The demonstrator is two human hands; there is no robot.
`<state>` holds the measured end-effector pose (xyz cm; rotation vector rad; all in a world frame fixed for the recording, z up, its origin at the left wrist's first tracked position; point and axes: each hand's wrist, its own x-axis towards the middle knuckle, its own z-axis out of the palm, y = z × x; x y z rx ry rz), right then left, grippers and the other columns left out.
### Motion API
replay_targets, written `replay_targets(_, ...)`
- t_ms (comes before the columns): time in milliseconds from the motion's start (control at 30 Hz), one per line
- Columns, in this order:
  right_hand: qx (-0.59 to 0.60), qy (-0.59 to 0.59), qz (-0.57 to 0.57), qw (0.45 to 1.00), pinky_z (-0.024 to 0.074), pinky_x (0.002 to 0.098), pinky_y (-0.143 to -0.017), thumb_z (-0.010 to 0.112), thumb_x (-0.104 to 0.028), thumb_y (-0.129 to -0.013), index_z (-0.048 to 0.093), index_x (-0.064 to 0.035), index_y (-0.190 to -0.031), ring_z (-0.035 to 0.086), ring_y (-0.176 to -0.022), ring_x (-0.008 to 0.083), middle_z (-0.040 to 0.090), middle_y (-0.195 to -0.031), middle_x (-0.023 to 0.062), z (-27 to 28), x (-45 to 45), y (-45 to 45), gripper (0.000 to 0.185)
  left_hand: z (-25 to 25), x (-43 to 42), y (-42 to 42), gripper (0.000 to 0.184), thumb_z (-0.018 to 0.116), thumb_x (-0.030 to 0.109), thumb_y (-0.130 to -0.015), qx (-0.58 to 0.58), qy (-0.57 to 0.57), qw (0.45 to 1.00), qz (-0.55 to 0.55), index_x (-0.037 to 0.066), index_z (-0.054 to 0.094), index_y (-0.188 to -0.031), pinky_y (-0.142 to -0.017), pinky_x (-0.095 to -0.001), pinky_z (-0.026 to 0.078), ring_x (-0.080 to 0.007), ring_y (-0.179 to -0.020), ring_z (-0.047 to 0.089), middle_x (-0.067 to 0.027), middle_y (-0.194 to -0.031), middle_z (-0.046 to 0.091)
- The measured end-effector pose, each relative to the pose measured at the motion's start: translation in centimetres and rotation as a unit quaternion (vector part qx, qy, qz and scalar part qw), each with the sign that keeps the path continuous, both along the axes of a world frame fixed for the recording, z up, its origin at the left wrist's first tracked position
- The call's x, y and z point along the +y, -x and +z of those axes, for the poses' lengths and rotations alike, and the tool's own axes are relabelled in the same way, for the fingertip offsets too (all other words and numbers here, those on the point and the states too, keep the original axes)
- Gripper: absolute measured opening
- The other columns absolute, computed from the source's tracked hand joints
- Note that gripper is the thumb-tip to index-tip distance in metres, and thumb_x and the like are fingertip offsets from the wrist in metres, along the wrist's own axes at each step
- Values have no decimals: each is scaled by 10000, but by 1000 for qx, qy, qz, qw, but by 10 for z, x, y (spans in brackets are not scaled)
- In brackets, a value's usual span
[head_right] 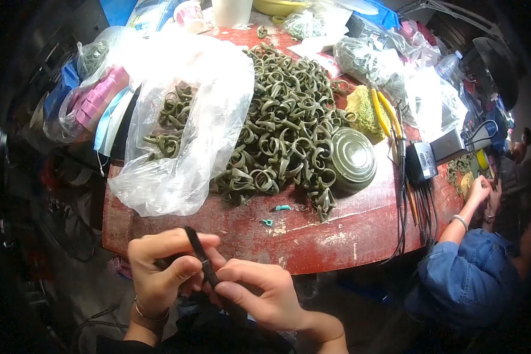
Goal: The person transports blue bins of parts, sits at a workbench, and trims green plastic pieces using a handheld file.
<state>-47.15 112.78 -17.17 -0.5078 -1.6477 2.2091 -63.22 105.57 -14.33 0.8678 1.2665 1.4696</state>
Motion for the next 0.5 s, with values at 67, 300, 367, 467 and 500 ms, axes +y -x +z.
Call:
replay_targets(67, 27, 237, 25, 971, 451, 236, -626, 522, -78, -870, 564, 37, -955, 569, -719, 127, 581, -847, 75, -1, -1, 1, 149, -4, -1, 3, 198, 564, -13, -804, -116, 55, 991, -47, -41, 624, -990, -423, -171, 374, -56, -524, 520, -83, -759, 615)
replay_targets(300, 104, 67, -140, 982, 456, 260, -735, 518, -3, -848, 530, 58, -943, 551, -833, 163, 526, -941, 135, -11, -5, 9, 114, -3, -8, 6, 99, 622, 11, -772, 30, 3, 999, 12, -13, 668, -856, -429, -168, 393, -59, -482, 532, -76, -679, 614)
replay_targets(367, 218, 175, -165, 946, 459, 270, -718, 544, -20, -835, 519, 47, -909, 551, -803, 181, 520, -904, 143, -13, -4, 8, 103, 5, -13, 6, 92, 658, 21, -743, 102, 19, 994, -30, 3, 679, -831, -430, -179, 399, -67, -482, 545, -58, -627, 606)
replay_targets(467, 233, 210, -167, 935, 438, 267, -698, 553, -47, -831, 510, 23, -895, 509, -766, 158, 485, -946, 145, -7, -8, 12, 104, 4, -13, -4, 112, 679, 22, -717, 154, -20, 987, -50, 4, 671, -827, -422, -215, 388, -98, -478, 536, -63, -603, 583)
replay_targets(500, 237, 225, -168, 930, 433, 265, -697, 550, -51, -834, 509, 20, -895, 499, -763, 151, 478, -959, 144, -6, -10, 13, 102, 3, -13, -6, 104, 679, 22, -716, 162, -26, 985, -54, 5, 668, -818, -418, -216, 385, -105, -471, 533, -63, -599, 579)
